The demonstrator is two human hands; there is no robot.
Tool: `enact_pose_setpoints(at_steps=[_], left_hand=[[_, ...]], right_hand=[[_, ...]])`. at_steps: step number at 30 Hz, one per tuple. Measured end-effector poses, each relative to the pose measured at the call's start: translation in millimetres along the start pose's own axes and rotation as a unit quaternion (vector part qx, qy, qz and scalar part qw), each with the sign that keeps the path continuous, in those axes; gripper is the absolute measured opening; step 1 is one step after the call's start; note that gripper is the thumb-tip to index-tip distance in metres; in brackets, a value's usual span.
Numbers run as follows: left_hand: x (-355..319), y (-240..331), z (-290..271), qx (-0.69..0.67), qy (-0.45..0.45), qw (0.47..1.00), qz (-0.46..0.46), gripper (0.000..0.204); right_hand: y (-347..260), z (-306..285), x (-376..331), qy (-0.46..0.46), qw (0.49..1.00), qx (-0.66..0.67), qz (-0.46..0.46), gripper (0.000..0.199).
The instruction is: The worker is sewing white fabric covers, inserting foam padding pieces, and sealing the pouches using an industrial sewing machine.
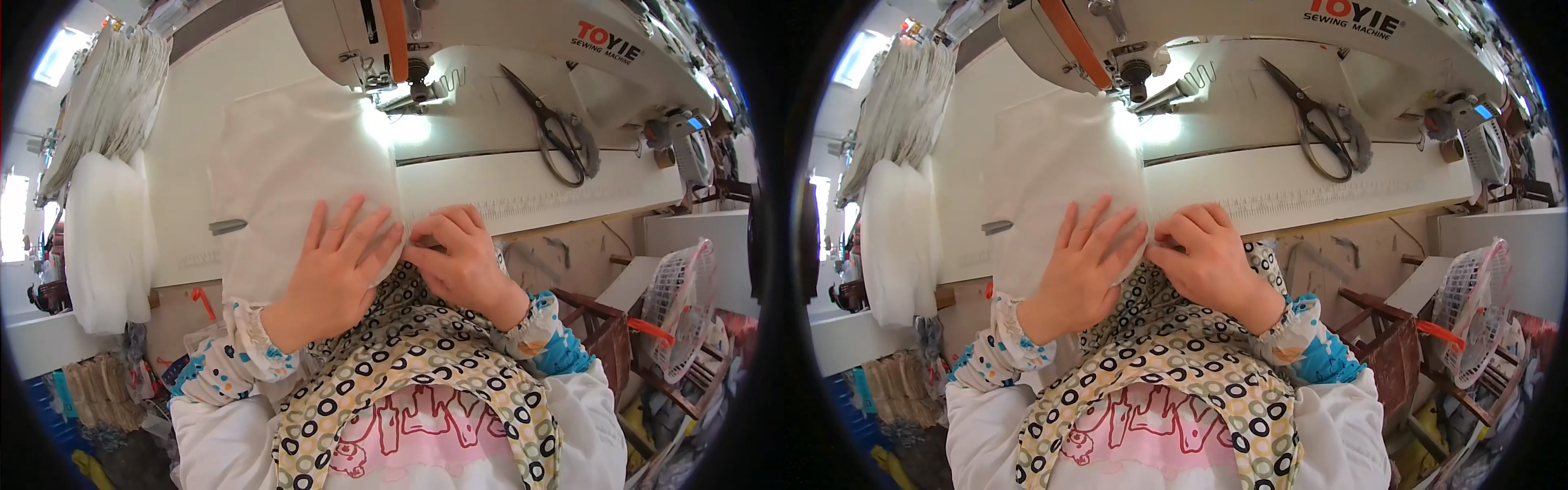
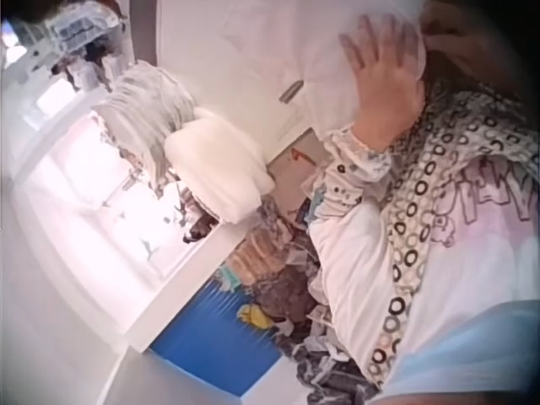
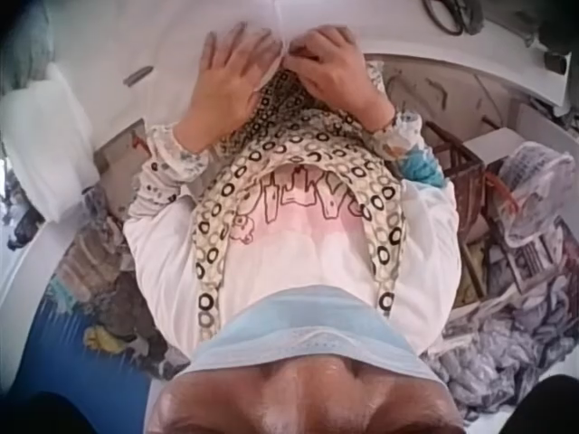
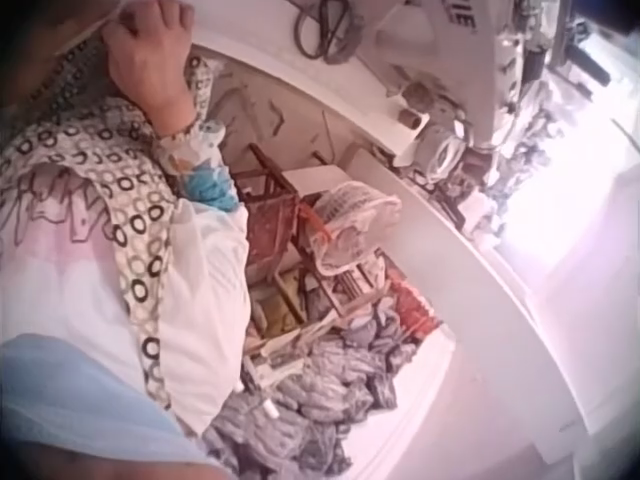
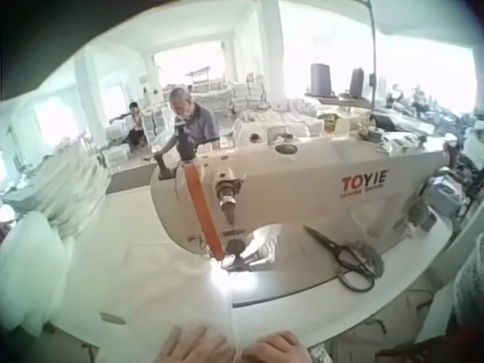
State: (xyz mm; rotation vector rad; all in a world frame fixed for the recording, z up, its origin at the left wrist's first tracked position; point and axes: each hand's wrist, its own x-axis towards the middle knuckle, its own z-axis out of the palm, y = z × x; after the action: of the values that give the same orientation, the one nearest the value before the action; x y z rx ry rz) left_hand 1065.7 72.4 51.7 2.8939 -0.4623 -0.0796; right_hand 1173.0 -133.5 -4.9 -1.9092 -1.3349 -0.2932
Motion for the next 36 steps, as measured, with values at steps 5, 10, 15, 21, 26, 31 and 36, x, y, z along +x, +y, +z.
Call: enact_pose_setpoints(at_steps=[5, 10, 15, 21, 26, 31, 36], left_hand=[[4.5, -11.5, -8.9, -0.075, -0.014, 0.997, 0.005, 0.078], [0.9, -9.5, 13.8, 0.018, 0.034, 0.999, 0.02, 0.079], [3.2, -6.8, 10.6, 0.024, 0.07, 0.997, 0.027, 0.065], [8.9, -6.5, 9.7, 0.018, 0.097, 0.995, 0.019, 0.058], [20.3, -21.2, 2.5, -0.004, 0.091, 0.996, -0.005, 0.049], [32.8, -38.8, 5.6, -0.01, 0.102, 0.995, -0.017, 0.062], [43.3, -44.0, 0.9, -0.001, 0.124, 0.992, -0.012, 0.06]], right_hand=[[0.6, -1.0, -0.1, -0.007, 1.0, 0.002, 0.0, 0.029], [1.7, -5.4, 5.1, -0.019, 1.0, 0.004, -0.003, 0.029], [27.7, -7.4, 43.8, 0.012, 0.993, 0.054, 0.102, 0.03], [60.9, 12.3, 75.4, 0.0, 1.0, -0.012, 0.021, 0.037], [60.7, 14.8, 75.3, 0.008, 0.999, -0.027, 0.042, 0.039], [56.5, 13.2, 77.4, 0.009, 0.998, -0.044, 0.04, 0.038], [38.4, 7.7, 50.7, 0.018, 0.996, 0.029, 0.086, 0.033]])
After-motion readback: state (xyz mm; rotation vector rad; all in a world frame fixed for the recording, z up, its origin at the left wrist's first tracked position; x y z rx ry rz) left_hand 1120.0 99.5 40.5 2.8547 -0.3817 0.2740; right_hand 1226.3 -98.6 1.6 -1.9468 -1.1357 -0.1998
